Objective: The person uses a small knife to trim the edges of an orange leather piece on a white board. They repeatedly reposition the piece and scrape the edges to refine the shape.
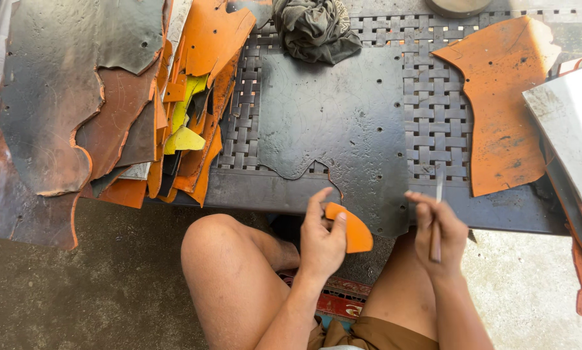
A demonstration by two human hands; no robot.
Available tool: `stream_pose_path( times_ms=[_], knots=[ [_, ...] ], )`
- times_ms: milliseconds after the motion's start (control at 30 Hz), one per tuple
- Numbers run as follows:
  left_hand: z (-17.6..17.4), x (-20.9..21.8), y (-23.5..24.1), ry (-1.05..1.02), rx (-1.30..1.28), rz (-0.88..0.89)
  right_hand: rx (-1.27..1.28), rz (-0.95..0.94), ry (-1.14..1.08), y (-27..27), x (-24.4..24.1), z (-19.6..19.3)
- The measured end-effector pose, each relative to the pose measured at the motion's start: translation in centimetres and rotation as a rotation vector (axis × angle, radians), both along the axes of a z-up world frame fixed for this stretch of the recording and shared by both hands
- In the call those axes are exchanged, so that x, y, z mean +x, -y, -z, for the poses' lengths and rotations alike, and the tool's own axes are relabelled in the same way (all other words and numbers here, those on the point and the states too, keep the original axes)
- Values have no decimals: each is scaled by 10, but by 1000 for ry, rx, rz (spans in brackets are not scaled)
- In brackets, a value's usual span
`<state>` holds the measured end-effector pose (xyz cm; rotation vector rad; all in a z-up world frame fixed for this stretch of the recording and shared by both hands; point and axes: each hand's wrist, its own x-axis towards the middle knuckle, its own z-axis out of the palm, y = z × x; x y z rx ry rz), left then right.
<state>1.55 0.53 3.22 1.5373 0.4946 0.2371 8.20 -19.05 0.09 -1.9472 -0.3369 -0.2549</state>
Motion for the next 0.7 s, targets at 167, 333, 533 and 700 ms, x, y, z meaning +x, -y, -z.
stream_pose_path(
  times_ms=[167, 333, 533, 700],
  knots=[
    [2, -4, 34, 115, -197, 119, 33, -156, -587, 11, -44, -2],
    [14, -6, 27, -15, 15, 94, 26, 176, -328, 29, -12, -12],
    [55, -10, 38, -523, -307, 415, -508, 337, -195, 48, 37, -23],
    [80, 2, 49, -456, -588, 186, -175, 271, -7, 34, 44, 2]
  ],
)
